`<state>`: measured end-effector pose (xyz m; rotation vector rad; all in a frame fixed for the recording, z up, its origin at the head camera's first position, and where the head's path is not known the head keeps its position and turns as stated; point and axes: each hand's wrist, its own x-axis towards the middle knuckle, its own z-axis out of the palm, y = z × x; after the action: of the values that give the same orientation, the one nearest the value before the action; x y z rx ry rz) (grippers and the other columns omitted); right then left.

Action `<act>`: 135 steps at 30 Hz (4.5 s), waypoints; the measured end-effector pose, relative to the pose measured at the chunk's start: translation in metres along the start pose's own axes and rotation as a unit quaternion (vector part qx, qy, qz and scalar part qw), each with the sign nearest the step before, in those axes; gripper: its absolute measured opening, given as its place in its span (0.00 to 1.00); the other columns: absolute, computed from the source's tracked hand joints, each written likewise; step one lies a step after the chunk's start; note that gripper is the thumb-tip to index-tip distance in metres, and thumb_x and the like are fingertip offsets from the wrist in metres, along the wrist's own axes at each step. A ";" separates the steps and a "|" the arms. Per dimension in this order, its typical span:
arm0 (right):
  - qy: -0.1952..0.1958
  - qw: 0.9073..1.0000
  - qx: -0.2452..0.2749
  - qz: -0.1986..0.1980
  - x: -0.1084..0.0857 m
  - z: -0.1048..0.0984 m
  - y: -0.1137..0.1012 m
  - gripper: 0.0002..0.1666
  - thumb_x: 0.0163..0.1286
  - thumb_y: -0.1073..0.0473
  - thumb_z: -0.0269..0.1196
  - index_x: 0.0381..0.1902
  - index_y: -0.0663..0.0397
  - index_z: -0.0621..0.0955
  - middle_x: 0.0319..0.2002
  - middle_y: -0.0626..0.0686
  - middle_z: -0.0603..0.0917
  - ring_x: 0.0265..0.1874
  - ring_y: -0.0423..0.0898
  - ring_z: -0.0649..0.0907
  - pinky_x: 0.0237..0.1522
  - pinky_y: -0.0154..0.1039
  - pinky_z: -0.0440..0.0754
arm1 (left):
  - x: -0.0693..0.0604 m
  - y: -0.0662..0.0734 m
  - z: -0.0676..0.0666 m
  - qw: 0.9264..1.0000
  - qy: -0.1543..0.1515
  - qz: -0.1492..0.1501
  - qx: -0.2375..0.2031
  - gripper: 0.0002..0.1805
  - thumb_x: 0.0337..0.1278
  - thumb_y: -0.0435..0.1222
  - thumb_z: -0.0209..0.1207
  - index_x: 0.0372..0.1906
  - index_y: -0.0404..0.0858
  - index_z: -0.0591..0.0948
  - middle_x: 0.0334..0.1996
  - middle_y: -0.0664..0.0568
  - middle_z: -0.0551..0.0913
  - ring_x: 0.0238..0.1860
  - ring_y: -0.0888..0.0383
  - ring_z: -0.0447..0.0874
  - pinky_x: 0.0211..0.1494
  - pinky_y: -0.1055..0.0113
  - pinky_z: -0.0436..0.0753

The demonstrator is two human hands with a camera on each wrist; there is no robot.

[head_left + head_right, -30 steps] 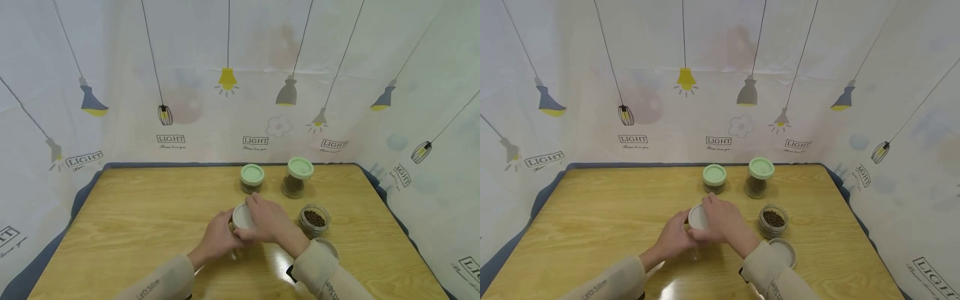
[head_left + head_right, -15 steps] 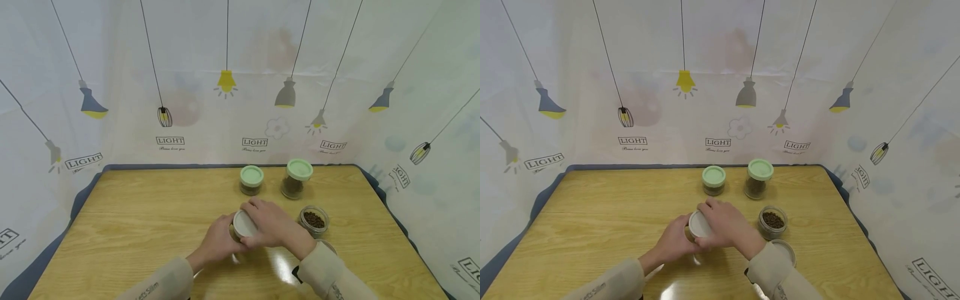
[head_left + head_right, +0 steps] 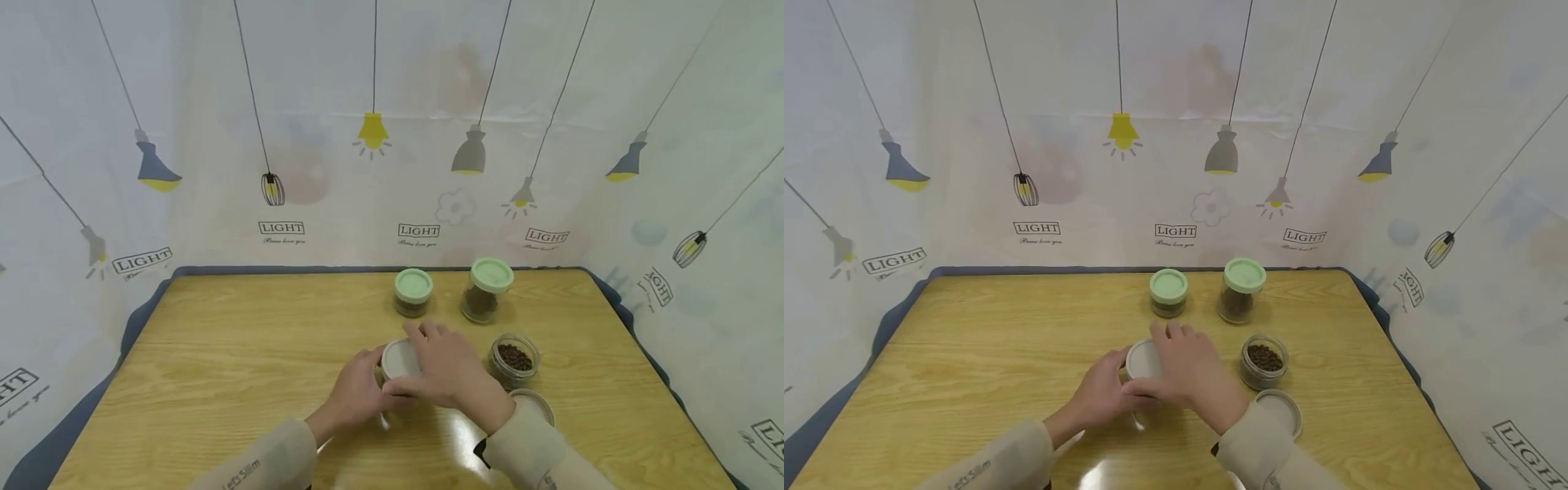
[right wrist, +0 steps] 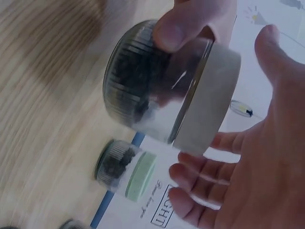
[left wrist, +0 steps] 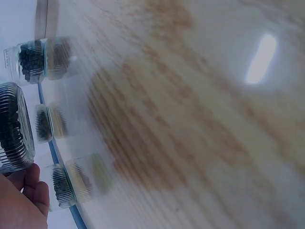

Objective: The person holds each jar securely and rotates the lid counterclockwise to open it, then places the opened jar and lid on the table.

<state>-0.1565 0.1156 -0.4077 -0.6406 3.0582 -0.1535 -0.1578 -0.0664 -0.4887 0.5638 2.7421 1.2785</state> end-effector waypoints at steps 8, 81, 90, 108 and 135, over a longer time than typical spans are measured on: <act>-0.010 0.999 0.042 0.031 -0.003 0.004 -0.016 0.50 0.51 0.23 0.63 0.59 0.53 0.71 0.43 0.58 0.75 0.38 0.54 0.78 0.30 0.48 0.80 | -0.003 -0.002 0.003 1.000 -0.006 -0.007 0.003 0.48 0.33 0.62 0.72 0.64 0.45 0.74 0.48 0.56 0.84 0.50 0.58 0.77 0.52 0.56 0.80; -0.036 0.993 0.057 -0.101 0.006 -0.004 -0.011 0.51 0.53 0.31 0.67 0.68 0.50 0.67 0.60 0.58 0.73 0.57 0.57 0.74 0.51 0.55 0.78 | -0.003 -0.001 -0.004 1.000 -0.024 0.002 0.007 0.45 0.42 0.59 0.70 0.65 0.41 0.72 0.52 0.53 0.81 0.55 0.55 0.77 0.57 0.52 0.79; 0.023 0.999 -0.003 -0.025 0.002 -0.004 -0.022 0.52 0.56 0.19 0.53 0.66 0.48 0.68 0.58 0.61 0.74 0.53 0.57 0.78 0.44 0.53 0.82 | -0.004 -0.003 -0.005 1.000 -0.015 0.018 -0.006 0.47 0.37 0.63 0.71 0.64 0.45 0.73 0.48 0.59 0.83 0.48 0.60 0.77 0.50 0.60 0.80; -0.010 0.998 -0.022 -0.049 0.003 0.001 -0.020 0.40 0.54 0.30 0.64 0.54 0.51 0.74 0.42 0.55 0.77 0.42 0.50 0.76 0.30 0.43 0.81 | -0.005 -0.004 0.000 1.000 -0.024 -0.002 -0.005 0.47 0.35 0.61 0.72 0.65 0.48 0.73 0.48 0.62 0.82 0.51 0.61 0.76 0.56 0.56 0.78; 0.035 0.998 -0.056 0.023 -0.003 -0.005 -0.025 0.47 0.59 0.19 0.49 0.59 0.50 0.73 0.47 0.59 0.79 0.42 0.57 0.81 0.35 0.52 0.81 | -0.006 -0.006 0.006 1.000 -0.012 0.026 -0.010 0.47 0.34 0.64 0.72 0.64 0.49 0.74 0.52 0.61 0.82 0.50 0.61 0.78 0.53 0.60 0.80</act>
<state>-0.1435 0.0943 -0.4002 -0.5818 3.1648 -0.0041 -0.1525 -0.0679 -0.4978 0.6497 2.7102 1.2990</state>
